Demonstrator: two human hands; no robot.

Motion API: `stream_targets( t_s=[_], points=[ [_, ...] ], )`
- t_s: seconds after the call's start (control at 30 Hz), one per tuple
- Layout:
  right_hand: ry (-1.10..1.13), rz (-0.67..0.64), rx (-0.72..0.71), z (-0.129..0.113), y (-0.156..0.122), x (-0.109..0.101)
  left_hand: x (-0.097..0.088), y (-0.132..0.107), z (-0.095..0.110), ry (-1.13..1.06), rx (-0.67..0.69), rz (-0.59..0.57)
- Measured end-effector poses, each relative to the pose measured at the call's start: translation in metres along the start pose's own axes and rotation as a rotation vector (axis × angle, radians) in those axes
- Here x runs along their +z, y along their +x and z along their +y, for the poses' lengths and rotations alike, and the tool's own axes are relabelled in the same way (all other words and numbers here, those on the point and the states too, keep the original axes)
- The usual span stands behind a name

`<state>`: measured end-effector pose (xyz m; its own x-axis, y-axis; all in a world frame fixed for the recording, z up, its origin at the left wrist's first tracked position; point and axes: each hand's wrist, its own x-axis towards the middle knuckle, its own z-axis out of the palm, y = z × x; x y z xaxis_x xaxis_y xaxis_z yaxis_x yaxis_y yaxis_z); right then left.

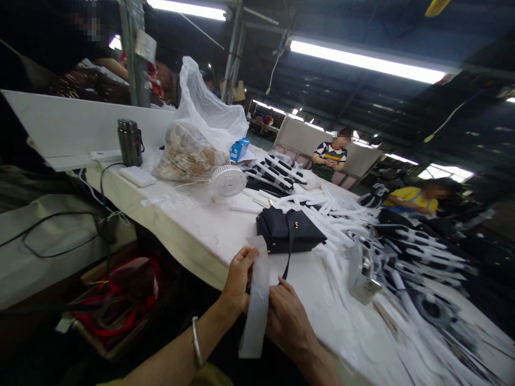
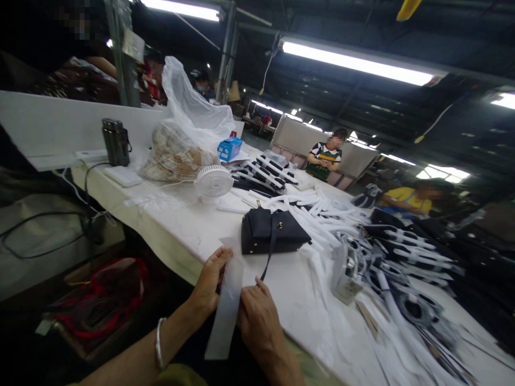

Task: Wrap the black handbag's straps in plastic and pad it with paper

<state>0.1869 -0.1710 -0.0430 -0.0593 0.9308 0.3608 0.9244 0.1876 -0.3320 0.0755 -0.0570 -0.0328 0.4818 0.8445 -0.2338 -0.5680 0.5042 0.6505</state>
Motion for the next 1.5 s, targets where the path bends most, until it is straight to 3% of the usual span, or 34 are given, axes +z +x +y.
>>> stream_targets(
  t_s=[0.1,0.2,0.33,0.47,0.57,0.63,0.73,0.87,1.0,1.3,1.4,1.5],
  points=[
    [0.035,-0.064,-0.029,-0.002,-0.003,0.011,-0.004,0.000,0.000,0.018,0.012,0.016],
    [0.024,-0.045,-0.027,-0.004,-0.008,0.018,-0.007,-0.001,-0.003,0.029,-0.002,-0.008],
    [-0.053,-0.037,0.016,0.009,-0.014,0.016,-0.011,-0.001,-0.003,0.189,0.033,-0.077],
    [0.027,0.075,0.251,0.039,-0.021,-0.014,-0.019,0.003,0.011,0.354,0.183,-0.212],
    [0.270,0.206,0.531,0.049,-0.016,-0.043,-0.024,0.004,0.020,0.412,0.148,-0.255],
    [0.471,0.243,0.596,0.042,-0.005,-0.059,-0.024,0.002,0.021,0.425,0.093,-0.271],
    [0.560,0.179,0.556,0.018,0.016,-0.071,-0.019,-0.004,0.019,0.483,0.046,-0.320],
    [0.519,0.083,0.531,-0.008,0.037,-0.065,-0.012,-0.012,0.017,0.646,0.087,-0.378],
    [0.622,0.092,0.543,-0.015,0.042,-0.051,-0.010,-0.018,0.018,0.749,0.166,-0.407],
    [0.671,0.098,0.637,-0.017,0.041,-0.045,-0.010,-0.027,0.020,0.929,0.454,-0.323],
    [0.663,0.062,0.591,-0.016,0.041,-0.048,-0.014,-0.024,0.022,0.913,0.419,-0.331],
    [0.690,0.077,0.516,-0.015,0.040,-0.059,-0.021,-0.019,0.027,0.849,0.282,-0.343]
  ],
)
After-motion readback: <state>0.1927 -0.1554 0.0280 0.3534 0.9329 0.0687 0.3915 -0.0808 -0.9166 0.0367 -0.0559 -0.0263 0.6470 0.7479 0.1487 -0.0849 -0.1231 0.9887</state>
